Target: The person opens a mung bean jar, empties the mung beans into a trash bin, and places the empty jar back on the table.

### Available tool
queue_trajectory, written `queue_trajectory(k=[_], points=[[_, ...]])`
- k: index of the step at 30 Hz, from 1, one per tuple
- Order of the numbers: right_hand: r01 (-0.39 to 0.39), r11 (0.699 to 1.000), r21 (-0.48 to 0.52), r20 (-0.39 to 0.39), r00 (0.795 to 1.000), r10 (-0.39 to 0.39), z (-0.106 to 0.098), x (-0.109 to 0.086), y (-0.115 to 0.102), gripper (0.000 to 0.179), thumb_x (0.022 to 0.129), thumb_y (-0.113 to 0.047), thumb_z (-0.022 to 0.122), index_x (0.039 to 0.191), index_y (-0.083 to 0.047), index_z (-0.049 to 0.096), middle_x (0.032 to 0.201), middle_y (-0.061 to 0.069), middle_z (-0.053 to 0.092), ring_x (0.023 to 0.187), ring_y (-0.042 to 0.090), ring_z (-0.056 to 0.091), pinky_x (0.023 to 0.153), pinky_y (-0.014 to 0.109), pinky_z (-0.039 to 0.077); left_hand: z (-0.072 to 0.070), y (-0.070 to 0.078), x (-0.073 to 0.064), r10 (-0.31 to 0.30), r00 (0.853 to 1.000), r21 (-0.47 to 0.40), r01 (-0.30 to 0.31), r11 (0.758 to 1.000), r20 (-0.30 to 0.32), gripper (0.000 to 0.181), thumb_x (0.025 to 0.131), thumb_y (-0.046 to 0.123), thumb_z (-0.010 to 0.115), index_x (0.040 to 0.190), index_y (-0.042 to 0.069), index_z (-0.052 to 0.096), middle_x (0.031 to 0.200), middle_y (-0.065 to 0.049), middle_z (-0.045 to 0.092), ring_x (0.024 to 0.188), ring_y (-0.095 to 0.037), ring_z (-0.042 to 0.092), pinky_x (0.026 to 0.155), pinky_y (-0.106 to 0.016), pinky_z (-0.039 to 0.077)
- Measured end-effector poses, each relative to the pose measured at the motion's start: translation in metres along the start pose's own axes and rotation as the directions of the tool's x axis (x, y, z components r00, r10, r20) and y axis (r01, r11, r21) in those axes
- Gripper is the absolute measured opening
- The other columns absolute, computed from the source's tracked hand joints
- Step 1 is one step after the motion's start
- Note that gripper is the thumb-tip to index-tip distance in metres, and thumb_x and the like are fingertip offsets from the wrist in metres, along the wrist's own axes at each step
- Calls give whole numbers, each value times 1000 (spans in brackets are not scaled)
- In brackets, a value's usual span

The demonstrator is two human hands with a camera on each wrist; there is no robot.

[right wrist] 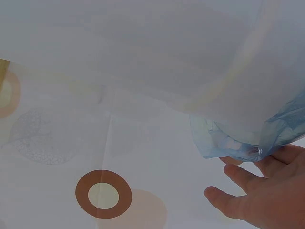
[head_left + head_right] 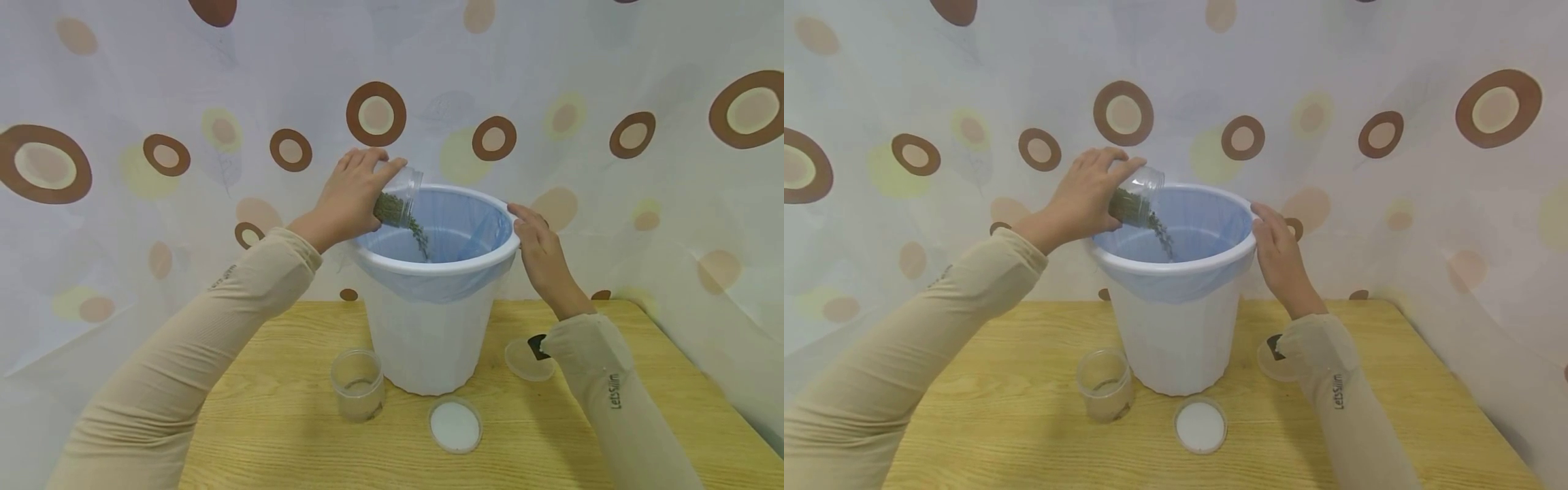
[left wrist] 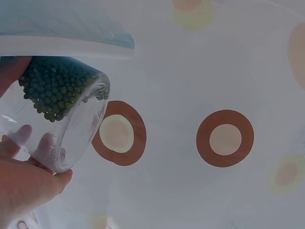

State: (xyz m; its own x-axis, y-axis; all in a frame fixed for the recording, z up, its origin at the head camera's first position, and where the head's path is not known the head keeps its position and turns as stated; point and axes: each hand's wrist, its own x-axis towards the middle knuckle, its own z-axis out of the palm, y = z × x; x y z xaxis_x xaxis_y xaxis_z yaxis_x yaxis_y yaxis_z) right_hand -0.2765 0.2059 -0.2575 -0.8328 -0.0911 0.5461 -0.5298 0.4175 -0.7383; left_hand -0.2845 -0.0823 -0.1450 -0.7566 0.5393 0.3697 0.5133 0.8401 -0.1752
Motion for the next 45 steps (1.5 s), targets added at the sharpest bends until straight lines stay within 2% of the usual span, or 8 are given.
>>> queue_trajectory(k=[30,45], points=[[16,1000,25,6,1000,-16,-2,-1,3,51,104,-27,28,146,1,34,150,21,31,137,39,24,111,59,18,-4,7,2,56,998,50,-54,997,-29,82,76,5,74,148,14,34,142,-15,36,134,-31,30,117,-40,10],[-8,1000,14,12,1000,8,-1,1,3,52,104,-28,27,147,0,33,150,21,30,138,39,23,111,60,17,-4,12,6,46,999,79,-46,996,2,85,77,10,76,149,16,31,146,-14,33,137,-30,27,118,-41,6]])
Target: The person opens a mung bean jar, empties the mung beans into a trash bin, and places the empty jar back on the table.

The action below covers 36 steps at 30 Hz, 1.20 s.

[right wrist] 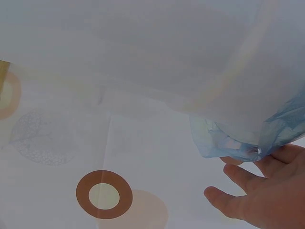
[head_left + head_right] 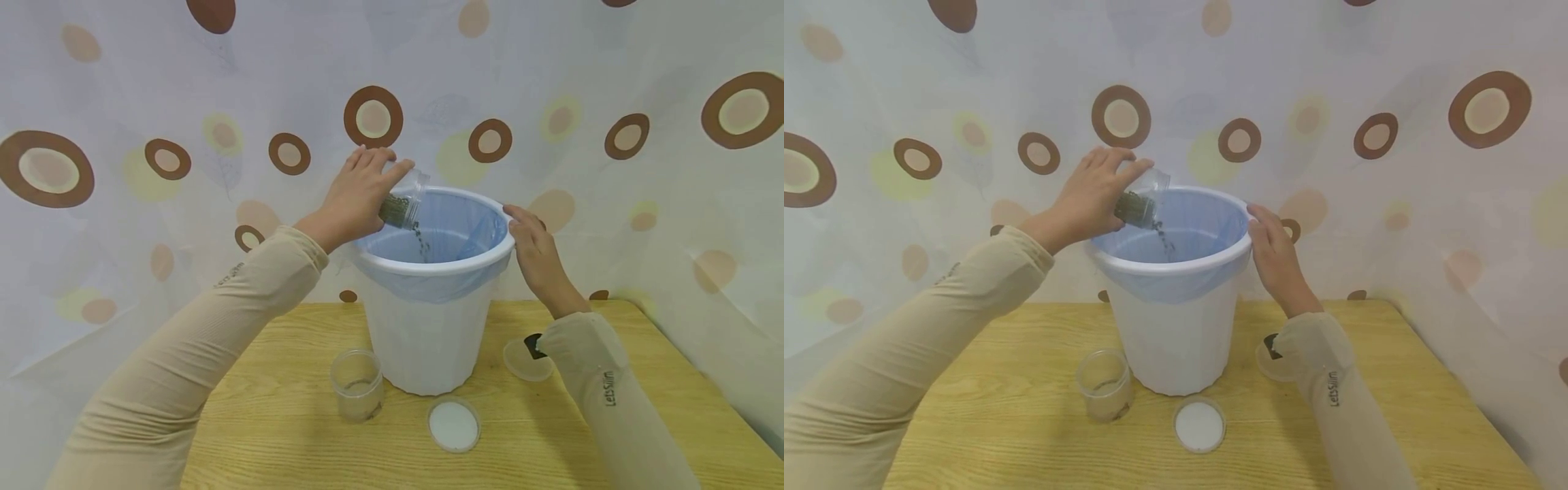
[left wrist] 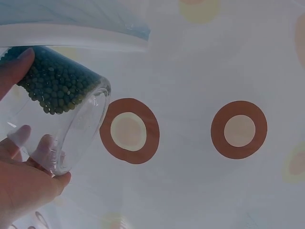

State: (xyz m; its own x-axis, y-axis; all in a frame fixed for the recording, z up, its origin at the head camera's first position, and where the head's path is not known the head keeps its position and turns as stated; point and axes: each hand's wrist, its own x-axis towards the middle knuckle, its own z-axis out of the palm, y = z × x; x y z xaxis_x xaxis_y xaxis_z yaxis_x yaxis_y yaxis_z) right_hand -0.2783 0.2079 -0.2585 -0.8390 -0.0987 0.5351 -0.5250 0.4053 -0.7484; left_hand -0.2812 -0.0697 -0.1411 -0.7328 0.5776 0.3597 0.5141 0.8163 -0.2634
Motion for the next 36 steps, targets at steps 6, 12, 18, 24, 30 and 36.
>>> queue_trajectory(k=[6,12,18,24,30,36], points=[[-3,1000,1,-3,1000,3,0,0,0,52,104,-28,27,147,0,33,151,21,30,138,38,23,111,60,17,-1,3,2,9,1000,9,-9,1000,-8,84,77,9,75,149,15,32,146,-14,33,138,-30,26,118,-41,6],[3,1000,7,-4,1000,-3,0,0,0,52,104,-28,28,146,1,34,151,21,31,138,38,22,111,59,17,-1,5,3,15,1000,23,-15,1000,-4,83,78,6,72,149,15,32,147,-14,33,139,-29,25,118,-39,4],[8,1000,5,0,1000,-8,0,0,0,52,104,-28,28,147,1,33,151,20,30,139,38,22,111,59,17,-1,6,5,22,1000,40,-22,999,-5,82,78,5,71,149,16,31,147,-14,32,139,-29,24,118,-39,4],[-1,1000,3,5,1000,1,0,0,1,52,104,-29,27,147,-1,33,152,19,30,139,37,22,111,59,17,-1,6,5,25,1000,53,-24,998,-7,82,79,5,71,149,16,31,147,-14,32,139,-29,24,118,-39,4],[1,1000,0,0,1000,-1,1,0,0,52,104,-28,27,147,-1,33,151,20,30,138,37,23,111,60,18,0,7,5,27,1000,67,-26,997,-10,81,79,2,68,150,16,31,147,-14,32,139,-28,24,118,-39,4],[15,1000,-4,2,1000,-15,0,-1,-1,51,104,-27,27,147,1,33,151,21,31,138,38,24,111,59,18,1,8,5,35,999,68,-33,997,-23,80,78,-2,65,149,16,32,147,-14,33,138,-29,25,118,-39,4]])
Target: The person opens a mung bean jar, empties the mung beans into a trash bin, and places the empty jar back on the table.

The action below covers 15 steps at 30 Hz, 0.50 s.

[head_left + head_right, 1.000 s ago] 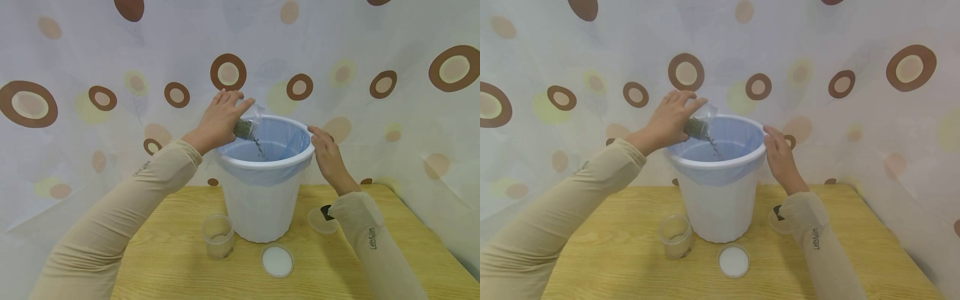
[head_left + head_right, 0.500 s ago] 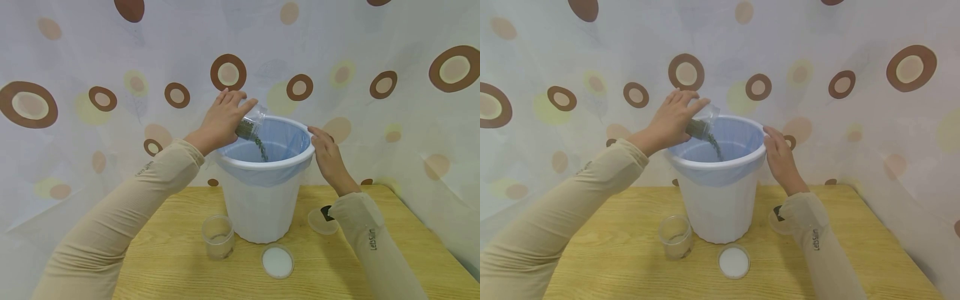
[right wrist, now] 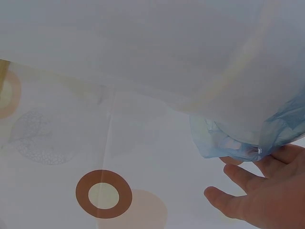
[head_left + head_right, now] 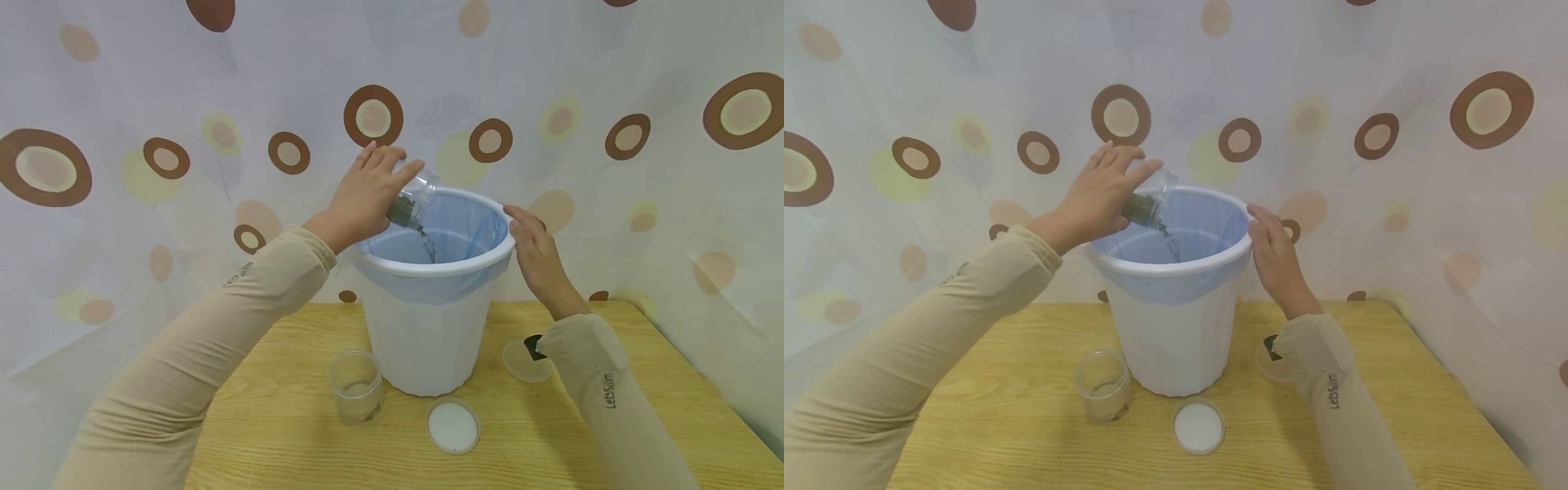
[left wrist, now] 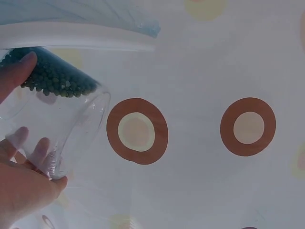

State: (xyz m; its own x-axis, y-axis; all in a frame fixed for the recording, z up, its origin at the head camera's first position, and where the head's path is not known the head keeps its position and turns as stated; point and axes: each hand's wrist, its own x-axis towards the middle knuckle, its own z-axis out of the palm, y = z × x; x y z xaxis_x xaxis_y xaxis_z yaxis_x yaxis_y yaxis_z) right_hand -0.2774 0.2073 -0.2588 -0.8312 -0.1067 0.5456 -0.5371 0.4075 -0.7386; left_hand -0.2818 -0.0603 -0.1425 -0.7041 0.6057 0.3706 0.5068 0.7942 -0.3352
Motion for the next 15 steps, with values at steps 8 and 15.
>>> queue_trajectory(k=[8,15], points=[[3,1000,-4,2,1000,-3,0,-1,0,51,104,-27,26,147,1,33,151,21,31,138,38,24,111,59,18,2,0,0,10,1000,24,-10,1000,-1,79,78,-1,65,149,16,32,146,-14,33,139,-28,25,118,-39,4],[-1,1000,0,1,1000,1,0,0,1,51,104,-26,26,147,0,33,151,21,30,138,38,24,111,59,19,2,1,0,14,1000,33,-14,999,-5,78,78,-4,62,148,16,33,147,-14,33,139,-28,25,118,-38,3]])
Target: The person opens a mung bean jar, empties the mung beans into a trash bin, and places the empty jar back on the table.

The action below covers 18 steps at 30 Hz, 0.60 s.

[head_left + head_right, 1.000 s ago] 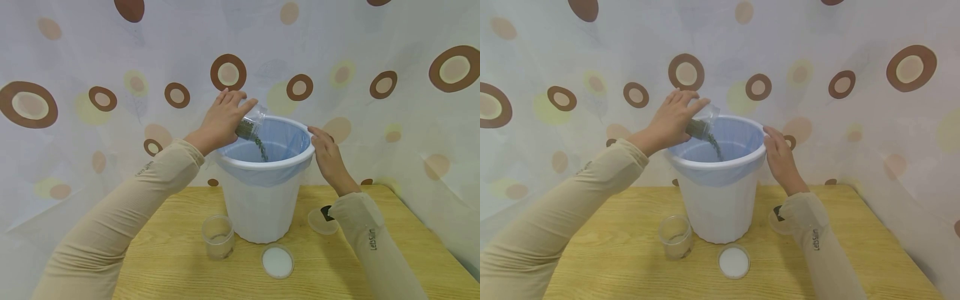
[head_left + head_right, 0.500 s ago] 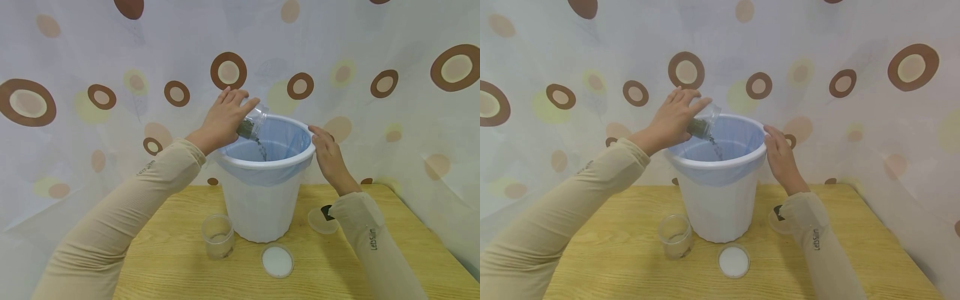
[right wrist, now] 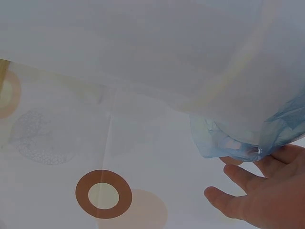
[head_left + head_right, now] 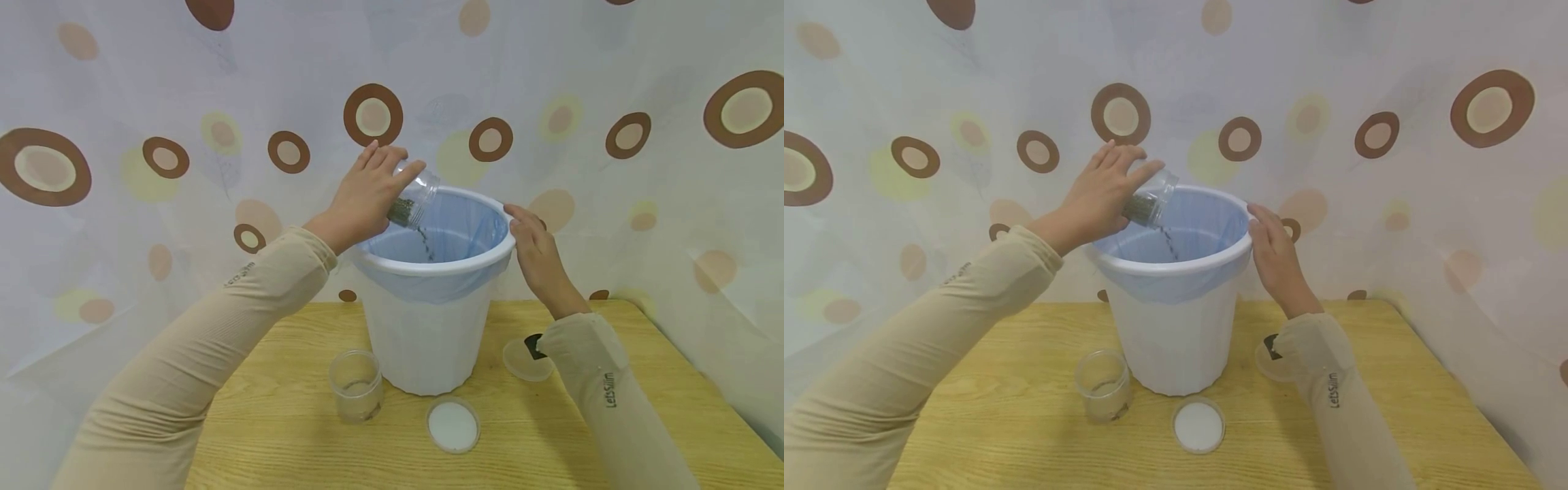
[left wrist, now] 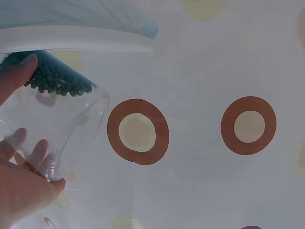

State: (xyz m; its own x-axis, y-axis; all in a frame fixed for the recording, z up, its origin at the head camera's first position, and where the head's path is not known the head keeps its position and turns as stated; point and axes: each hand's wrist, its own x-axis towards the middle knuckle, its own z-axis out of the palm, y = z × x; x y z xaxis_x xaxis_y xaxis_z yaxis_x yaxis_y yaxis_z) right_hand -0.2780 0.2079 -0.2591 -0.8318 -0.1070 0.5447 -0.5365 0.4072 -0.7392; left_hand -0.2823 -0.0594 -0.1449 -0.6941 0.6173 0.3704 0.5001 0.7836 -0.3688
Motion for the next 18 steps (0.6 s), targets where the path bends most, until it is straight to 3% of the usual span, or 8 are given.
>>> queue_trajectory(k=[18], points=[[2,1000,-6,-6,1000,-2,1,1,-1,51,104,-27,27,146,2,34,151,21,30,139,38,23,112,58,17,4,2,-1,45,998,32,-43,999,-40,71,80,-9,54,145,15,36,144,-15,35,138,-31,26,118,-37,2]])
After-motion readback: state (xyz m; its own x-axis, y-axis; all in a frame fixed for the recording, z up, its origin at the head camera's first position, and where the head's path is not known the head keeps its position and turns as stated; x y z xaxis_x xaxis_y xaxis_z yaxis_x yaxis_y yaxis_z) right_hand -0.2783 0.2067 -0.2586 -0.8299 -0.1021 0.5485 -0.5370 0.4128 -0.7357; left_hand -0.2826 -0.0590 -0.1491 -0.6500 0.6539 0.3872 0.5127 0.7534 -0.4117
